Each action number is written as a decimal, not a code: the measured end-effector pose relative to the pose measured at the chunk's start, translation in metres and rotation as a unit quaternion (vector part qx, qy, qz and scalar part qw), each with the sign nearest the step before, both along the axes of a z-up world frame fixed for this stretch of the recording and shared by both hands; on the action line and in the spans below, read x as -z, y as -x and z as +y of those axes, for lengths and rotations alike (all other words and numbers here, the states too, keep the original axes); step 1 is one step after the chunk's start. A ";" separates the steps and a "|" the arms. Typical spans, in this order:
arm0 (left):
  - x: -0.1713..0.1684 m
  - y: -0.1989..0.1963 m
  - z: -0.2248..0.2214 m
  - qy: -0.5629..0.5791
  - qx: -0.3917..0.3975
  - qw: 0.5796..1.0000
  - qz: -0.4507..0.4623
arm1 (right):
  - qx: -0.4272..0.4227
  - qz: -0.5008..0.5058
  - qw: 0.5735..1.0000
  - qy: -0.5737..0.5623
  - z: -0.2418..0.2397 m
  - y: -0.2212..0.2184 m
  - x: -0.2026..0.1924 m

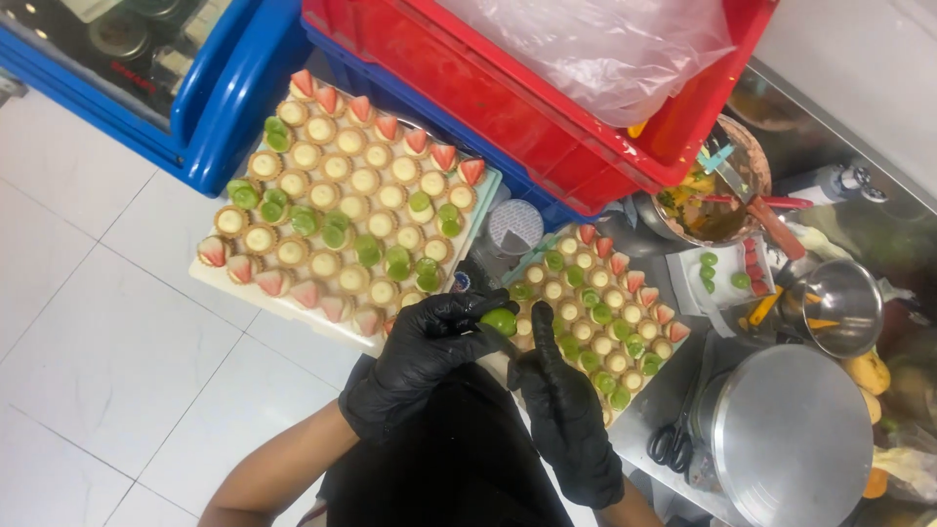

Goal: Preparing fruit tarts by cutting grapes and placing them on tart shells already filled with cream.

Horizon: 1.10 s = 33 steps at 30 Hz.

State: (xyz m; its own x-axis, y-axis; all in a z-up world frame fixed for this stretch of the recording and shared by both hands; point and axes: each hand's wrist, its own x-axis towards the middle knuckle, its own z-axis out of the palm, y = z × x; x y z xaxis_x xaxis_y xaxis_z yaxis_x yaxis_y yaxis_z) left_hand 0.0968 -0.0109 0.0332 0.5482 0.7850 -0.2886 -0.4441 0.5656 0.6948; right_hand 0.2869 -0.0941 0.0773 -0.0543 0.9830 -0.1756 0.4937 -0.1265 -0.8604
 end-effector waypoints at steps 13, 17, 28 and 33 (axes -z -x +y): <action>0.024 0.025 -0.011 -0.048 -0.083 0.995 0.007 | 0.008 0.088 0.991 0.099 0.012 0.023 0.028; 0.010 0.035 -0.005 0.030 -0.091 0.995 -0.001 | 0.008 0.095 0.989 0.111 0.006 0.018 0.049; 0.022 0.039 -0.007 0.026 -0.063 0.997 0.022 | 0.009 0.098 0.993 0.064 0.023 0.024 0.059; 0.015 0.041 -0.002 -0.009 -0.065 0.997 0.027 | -0.010 0.136 0.990 0.041 0.029 0.030 0.067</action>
